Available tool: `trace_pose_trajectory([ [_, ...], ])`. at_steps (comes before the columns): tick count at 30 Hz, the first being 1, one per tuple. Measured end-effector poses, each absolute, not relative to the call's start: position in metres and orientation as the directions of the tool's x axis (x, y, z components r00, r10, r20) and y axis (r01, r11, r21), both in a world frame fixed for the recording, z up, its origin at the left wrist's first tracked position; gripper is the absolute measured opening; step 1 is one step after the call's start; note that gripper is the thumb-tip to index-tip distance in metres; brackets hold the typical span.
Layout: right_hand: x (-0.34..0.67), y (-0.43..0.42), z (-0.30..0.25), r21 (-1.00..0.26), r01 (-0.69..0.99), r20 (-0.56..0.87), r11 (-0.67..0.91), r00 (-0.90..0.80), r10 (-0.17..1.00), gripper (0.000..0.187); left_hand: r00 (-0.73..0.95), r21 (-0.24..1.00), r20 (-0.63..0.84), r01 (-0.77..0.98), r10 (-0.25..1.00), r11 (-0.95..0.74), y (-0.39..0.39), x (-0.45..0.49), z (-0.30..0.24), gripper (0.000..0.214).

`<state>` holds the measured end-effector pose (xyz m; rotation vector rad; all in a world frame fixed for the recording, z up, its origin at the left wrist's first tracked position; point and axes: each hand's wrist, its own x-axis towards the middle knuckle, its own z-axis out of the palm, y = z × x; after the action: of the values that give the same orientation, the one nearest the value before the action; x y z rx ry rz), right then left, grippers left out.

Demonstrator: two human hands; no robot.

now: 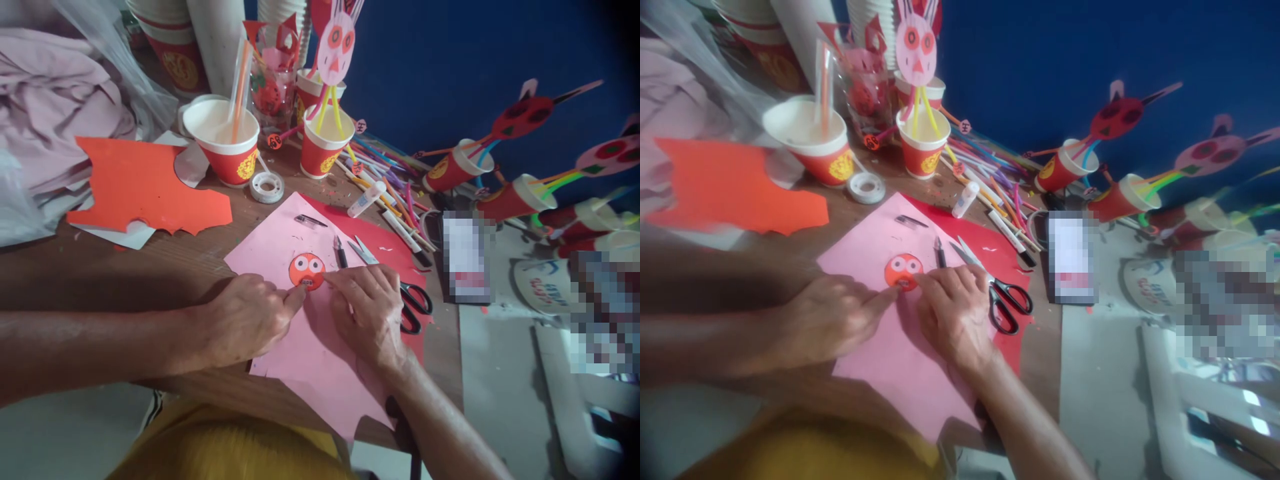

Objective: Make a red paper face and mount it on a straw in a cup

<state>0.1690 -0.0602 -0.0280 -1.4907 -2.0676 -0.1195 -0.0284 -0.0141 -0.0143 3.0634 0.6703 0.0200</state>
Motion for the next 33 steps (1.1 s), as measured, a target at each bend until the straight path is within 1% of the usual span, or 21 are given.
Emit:
trace_pose_trajectory([
  [4, 0.1625, -0.0637, -0.0255, -0.231, 0.893, 0.456, 0.386, -0.251, 0.854, 0.019, 0.906, 0.014, 0.0, 0.423, 0.423, -0.906, -0.0123, -0.0272, -0.012, 0.028],
  [7, 0.1606, -0.0655, -0.027, -0.221, 0.893, 0.419, 0.392, -0.276, 0.865, 0.018, 0.907, 0.024, 0.02, 0.421, 0.422, -0.907, -0.012, -0.0266, -0.0124, 0.023],
  [11, 0.1621, -0.065, -0.0291, -0.204, 0.91, 0.41, 0.362, -0.256, 0.875, 0.016, 0.906, 0.03, 0.049, 0.42, 0.421, -0.907, -0.0131, -0.0271, -0.0133, 0.025],
  [17, 0.1638, -0.0631, -0.0291, -0.182, 0.902, 0.401, 0.391, -0.295, 0.867, 0.017, 0.914, 0.042, 0.021, 0.404, 0.405, -0.914, -0.0152, -0.0299, -0.0149, 0.03],
  [22, 0.1646, -0.0626, -0.0272, -0.175, 0.909, 0.407, 0.379, -0.283, 0.868, 0.018, 0.915, 0.014, 0.032, 0.402, 0.403, -0.915, -0.0162, -0.0303, -0.0155, 0.036],
  [26, 0.1637, -0.0628, -0.0257, -0.145, 0.917, 0.383, 0.373, -0.295, 0.875, 0.019, 0.918, 0.013, 0.015, 0.395, 0.395, -0.918, -0.0161, -0.0299, -0.0141, 0.036],
  [29, 0.1638, -0.0626, -0.0259, -0.124, 0.916, 0.374, 0.381, -0.312, 0.873, 0.019, 0.912, 0.023, 0.036, 0.408, 0.409, -0.913, -0.0162, -0.0296, -0.0133, 0.035],
  [33, 0.1649, -0.0627, -0.0267, -0.128, 0.914, 0.368, 0.386, -0.317, 0.874, 0.019, 0.907, 0.041, 0.069, 0.414, 0.416, -0.909, -0.0161, -0.0295, -0.0137, 0.037],
])
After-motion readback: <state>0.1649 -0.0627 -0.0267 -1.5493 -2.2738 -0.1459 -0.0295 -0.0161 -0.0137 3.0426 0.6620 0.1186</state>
